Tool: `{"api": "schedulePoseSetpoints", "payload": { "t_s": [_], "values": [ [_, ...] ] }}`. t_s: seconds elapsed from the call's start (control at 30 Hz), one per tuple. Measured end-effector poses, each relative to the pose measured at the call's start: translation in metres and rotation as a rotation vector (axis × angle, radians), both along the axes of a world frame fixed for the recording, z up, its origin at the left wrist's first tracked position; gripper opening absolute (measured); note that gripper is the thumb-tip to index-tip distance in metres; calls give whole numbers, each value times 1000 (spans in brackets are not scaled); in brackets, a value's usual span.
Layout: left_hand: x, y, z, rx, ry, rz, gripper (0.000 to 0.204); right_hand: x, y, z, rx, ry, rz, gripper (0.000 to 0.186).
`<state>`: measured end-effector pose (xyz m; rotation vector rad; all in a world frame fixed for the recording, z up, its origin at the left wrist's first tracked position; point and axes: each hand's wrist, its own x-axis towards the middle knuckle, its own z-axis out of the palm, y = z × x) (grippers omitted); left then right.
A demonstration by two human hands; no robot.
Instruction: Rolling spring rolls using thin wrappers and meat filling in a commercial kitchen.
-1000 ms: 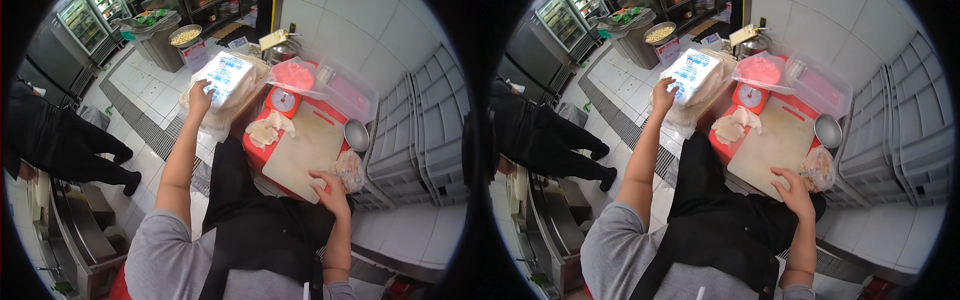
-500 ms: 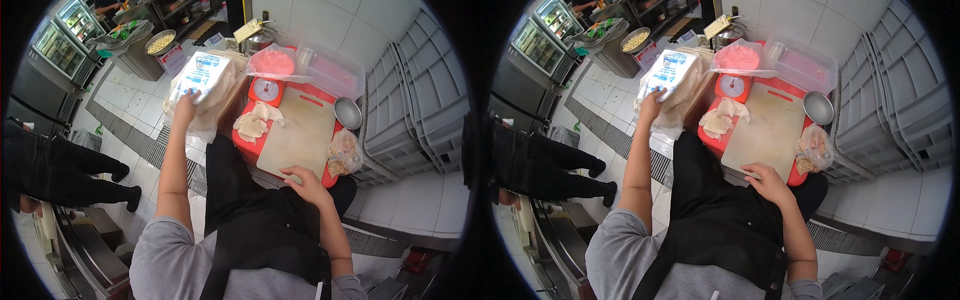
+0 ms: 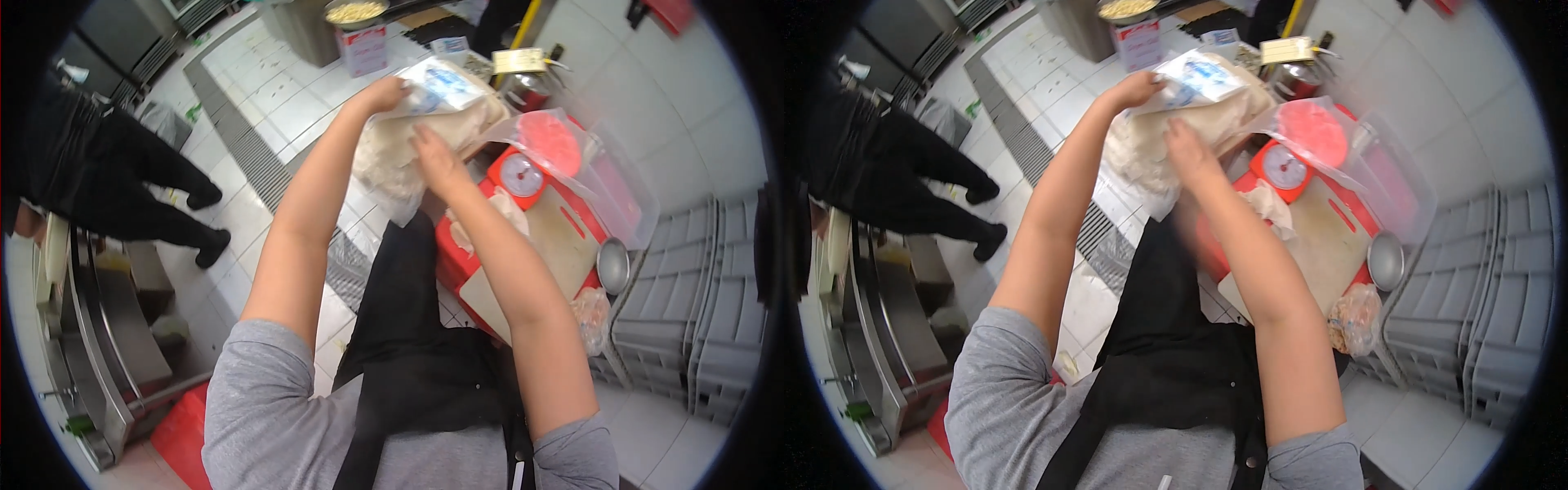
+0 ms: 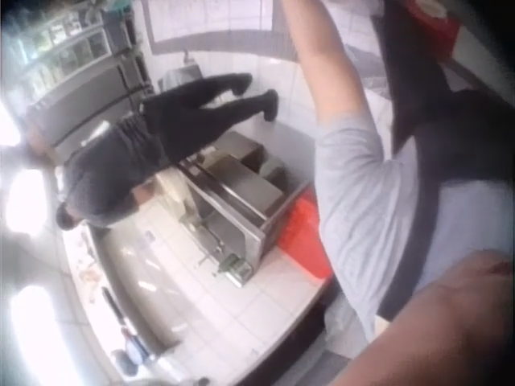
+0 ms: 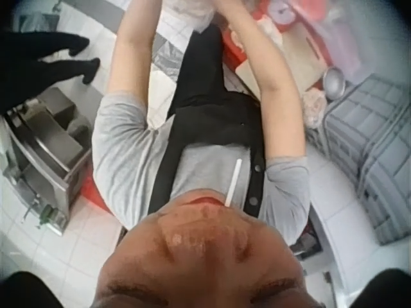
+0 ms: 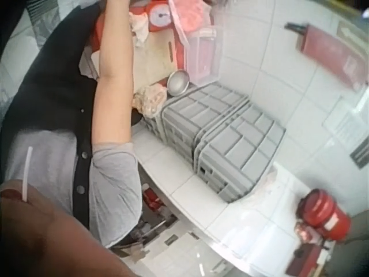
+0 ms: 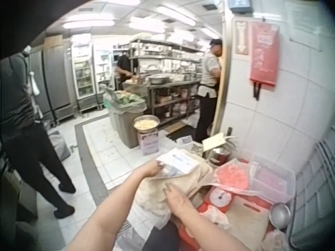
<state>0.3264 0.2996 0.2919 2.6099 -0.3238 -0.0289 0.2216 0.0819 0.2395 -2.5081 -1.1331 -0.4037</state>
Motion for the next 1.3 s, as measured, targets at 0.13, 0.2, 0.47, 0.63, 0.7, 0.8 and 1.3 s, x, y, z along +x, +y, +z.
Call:
{"api": "schedulePoseSetpoints", "payload": {
  "t_s": [0.13, 0.2, 0.47, 0.63, 0.7, 0.8, 1.3],
  "values": [
    [11, -2, -3, -38, 107, 8, 46, 26, 8, 7, -202, 81, -36, 40],
    [22, -16, -5, -84, 153, -24, 41, 36, -13, 1, -133, -51, -36, 29],
    [32, 22, -17, -157, 5, -174, 43, 38, 11, 8, -143, -134, 2, 12],
    [27, 19, 12, -209, -104, -104, 36, 40, 12, 13, -48, -133, -16, 11],
    [28, 31, 16, -163, -132, -132, 36, 42, 19, 29, 98, 129, 4, 10],
    [27, 35, 20, -147, -195, -160, 37, 53, 20, 39, 364, 264, -44, 12],
    [-7, 1, 43, -142, -144, 26, 39, 61, -12, 56, -144, 335, -60, 44]
  ]
}}
